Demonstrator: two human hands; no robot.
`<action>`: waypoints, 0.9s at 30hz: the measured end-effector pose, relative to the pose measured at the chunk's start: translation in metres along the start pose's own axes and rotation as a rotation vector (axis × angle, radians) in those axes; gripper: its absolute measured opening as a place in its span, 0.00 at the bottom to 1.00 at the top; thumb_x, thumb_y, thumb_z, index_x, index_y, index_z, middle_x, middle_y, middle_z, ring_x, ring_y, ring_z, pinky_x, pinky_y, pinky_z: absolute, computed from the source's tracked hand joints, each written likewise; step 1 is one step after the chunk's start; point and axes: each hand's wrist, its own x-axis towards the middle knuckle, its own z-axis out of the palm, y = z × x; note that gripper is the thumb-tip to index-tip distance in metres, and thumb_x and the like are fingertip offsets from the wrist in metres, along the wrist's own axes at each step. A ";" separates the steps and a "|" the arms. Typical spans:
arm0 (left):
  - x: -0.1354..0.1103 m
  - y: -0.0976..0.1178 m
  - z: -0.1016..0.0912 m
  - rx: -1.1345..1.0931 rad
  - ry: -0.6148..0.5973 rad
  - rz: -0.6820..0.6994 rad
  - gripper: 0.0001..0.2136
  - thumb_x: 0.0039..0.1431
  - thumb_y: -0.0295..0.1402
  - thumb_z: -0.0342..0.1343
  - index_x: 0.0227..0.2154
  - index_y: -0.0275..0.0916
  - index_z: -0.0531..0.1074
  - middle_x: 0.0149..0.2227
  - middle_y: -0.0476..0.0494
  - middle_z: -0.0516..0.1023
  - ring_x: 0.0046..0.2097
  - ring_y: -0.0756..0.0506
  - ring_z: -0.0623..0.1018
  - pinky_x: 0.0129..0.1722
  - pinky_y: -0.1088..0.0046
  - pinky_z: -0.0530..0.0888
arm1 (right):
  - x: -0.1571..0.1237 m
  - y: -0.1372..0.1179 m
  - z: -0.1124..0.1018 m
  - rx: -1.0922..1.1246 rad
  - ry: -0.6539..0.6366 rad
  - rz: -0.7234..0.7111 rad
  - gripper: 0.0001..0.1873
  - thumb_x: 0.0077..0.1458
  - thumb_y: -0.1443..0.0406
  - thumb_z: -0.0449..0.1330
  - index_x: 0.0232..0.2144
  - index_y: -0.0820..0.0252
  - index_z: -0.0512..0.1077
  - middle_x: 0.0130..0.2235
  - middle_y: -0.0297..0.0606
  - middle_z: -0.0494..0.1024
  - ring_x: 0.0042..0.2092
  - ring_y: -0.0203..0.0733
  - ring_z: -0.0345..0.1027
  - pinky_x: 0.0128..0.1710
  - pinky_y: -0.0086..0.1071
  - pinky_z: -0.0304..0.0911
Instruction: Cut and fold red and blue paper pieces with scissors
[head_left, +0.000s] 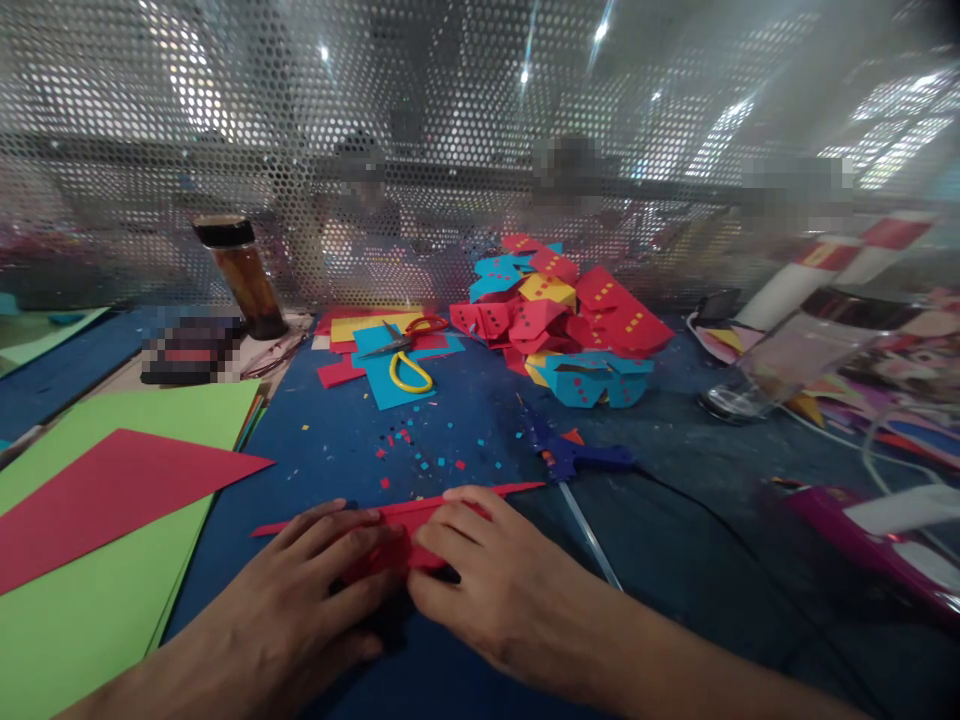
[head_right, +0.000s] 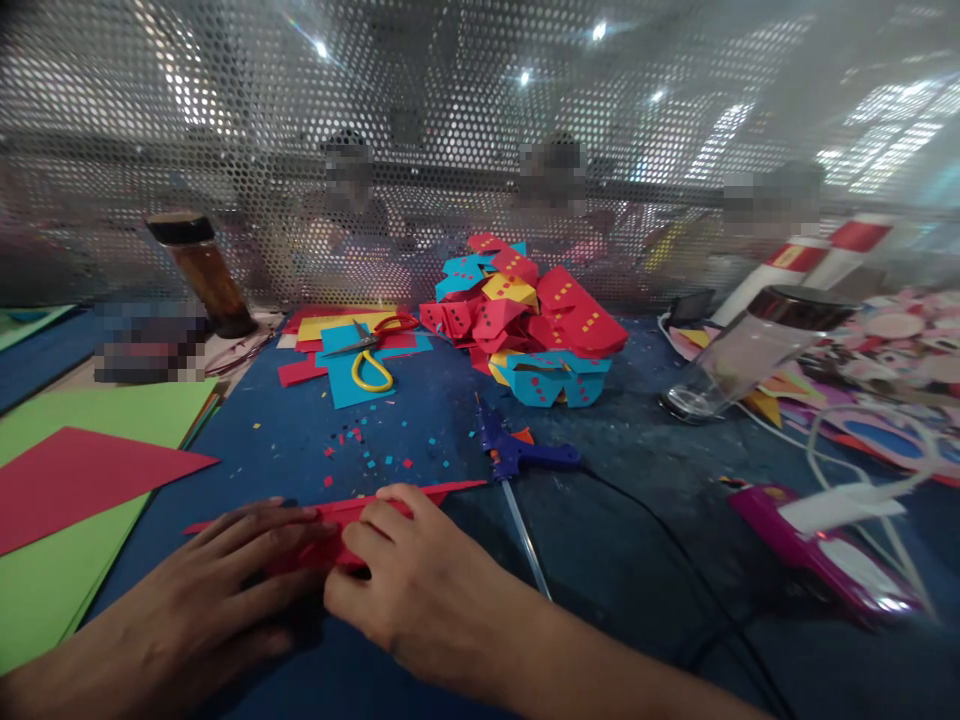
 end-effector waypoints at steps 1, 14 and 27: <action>0.000 -0.001 0.000 0.000 -0.003 0.007 0.19 0.69 0.42 0.44 0.60 0.48 0.62 0.54 0.47 0.75 0.57 0.40 0.71 0.56 0.55 0.68 | 0.000 0.000 0.000 0.010 -0.003 -0.005 0.05 0.64 0.69 0.53 0.40 0.60 0.69 0.40 0.40 0.74 0.45 0.44 0.64 0.55 0.43 0.52; 0.014 0.014 -0.002 -0.281 -0.011 -0.235 0.07 0.64 0.28 0.51 0.40 0.47 0.72 0.46 0.47 0.74 0.50 0.40 0.71 0.52 0.54 0.67 | 0.010 -0.008 0.013 0.359 0.085 0.365 0.01 0.60 0.69 0.56 0.34 0.59 0.67 0.40 0.37 0.72 0.43 0.43 0.61 0.46 0.37 0.54; 0.030 0.024 0.011 -0.296 0.090 -0.439 0.07 0.54 0.22 0.54 0.27 0.42 0.69 0.35 0.49 0.72 0.39 0.42 0.68 0.40 0.62 0.65 | 0.011 -0.014 0.021 0.282 0.107 0.427 0.05 0.55 0.69 0.55 0.36 0.60 0.66 0.42 0.40 0.70 0.45 0.46 0.58 0.46 0.39 0.54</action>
